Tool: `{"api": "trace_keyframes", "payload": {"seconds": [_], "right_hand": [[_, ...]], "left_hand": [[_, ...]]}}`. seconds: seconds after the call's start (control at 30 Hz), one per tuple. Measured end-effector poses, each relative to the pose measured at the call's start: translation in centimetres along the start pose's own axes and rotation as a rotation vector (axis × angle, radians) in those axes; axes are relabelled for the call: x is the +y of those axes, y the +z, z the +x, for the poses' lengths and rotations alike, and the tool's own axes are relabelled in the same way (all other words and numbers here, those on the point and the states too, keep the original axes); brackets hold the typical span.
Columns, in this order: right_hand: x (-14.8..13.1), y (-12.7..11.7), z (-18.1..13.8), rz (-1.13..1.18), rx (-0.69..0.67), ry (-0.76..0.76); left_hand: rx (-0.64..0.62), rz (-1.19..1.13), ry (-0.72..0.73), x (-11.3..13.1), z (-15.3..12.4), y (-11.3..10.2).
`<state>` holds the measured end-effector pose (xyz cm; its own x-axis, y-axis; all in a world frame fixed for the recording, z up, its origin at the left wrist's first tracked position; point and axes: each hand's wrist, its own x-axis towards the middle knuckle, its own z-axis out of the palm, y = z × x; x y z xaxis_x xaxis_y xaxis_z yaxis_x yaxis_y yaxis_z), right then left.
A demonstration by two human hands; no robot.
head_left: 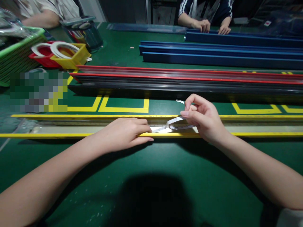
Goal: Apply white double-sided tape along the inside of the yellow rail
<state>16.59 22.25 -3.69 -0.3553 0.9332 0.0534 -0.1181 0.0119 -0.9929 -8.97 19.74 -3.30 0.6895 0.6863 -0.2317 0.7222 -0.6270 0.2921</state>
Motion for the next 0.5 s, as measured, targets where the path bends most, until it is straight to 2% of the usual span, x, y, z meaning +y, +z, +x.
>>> {"api": "trace_keyframes", "payload": {"seconds": [0.5], "right_hand": [[-0.10,0.00,0.03,-0.023,-0.002,0.004]], "left_hand": [[-0.041,-0.003,-0.008,0.21,-0.15,-0.43]]}}
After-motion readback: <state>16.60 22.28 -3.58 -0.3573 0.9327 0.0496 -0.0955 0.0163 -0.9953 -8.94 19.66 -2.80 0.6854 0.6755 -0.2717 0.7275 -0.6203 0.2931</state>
